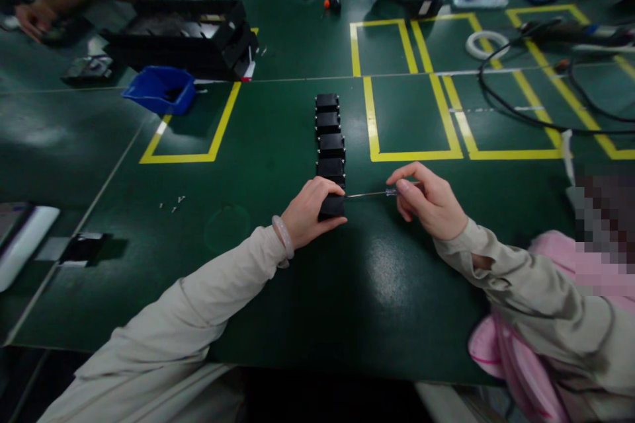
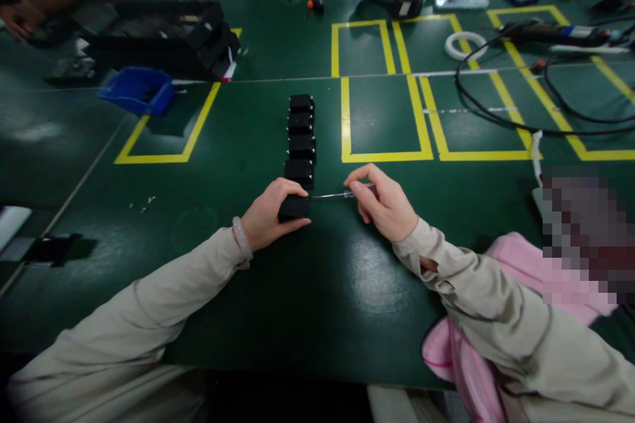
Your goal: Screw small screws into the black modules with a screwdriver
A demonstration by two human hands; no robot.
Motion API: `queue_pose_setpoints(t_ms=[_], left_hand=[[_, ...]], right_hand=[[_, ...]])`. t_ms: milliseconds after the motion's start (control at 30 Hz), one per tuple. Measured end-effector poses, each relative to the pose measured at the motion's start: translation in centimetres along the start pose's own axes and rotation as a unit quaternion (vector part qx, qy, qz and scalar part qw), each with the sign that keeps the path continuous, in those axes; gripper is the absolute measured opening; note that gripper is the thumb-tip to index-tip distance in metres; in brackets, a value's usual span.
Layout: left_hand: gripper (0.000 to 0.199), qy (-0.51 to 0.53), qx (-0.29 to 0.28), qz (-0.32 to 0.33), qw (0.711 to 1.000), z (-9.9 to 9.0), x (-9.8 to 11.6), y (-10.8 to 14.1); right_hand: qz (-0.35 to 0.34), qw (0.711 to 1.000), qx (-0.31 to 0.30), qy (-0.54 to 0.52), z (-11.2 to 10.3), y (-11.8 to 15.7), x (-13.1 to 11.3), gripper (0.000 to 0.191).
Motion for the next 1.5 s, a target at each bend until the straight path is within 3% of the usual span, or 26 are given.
queue_pose_setpoints(t_ms=[367, 900, 1267, 1500], left_hand=[[0.036, -0.003, 0.001, 0.004, 1.0, -0.05, 0.11, -0.04], [0.036, -0.01, -0.005, -0.004, 1.0, 0.07, -0.08, -0.05], [0.037, -0.02, 0.0, 0.008, 1.0, -0.1, 0.13, -0.12], [0.036, -0.023, -0.011, -0.007, 1.0, 0.12, -0.24, -0.12]], right_hand=[[-0.022, 1.0, -0.012, -0.004, 0.27, 0.05, -0.51, 0.017], [0.006, 1.0, -0.012, 0.026, 0.31, -0.06, -0.49, 0.032], [-0.02, 1.0, 0.023, -0.004, 0.1, -0.17, -0.45, 0.023], [-0.023, 0.997, 0.063, 0.036, -0.38, -0.42, -0.57, 0.03]])
Point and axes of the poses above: each hand's wrist, its own y-axis away from the middle knuckle, its own z-axis out of the palm, x = y × z, the point moved 10 cm from there along -y, towards the middle knuckle, and after that the axes turned 5 degrees about -y, right-handed, at the moved point
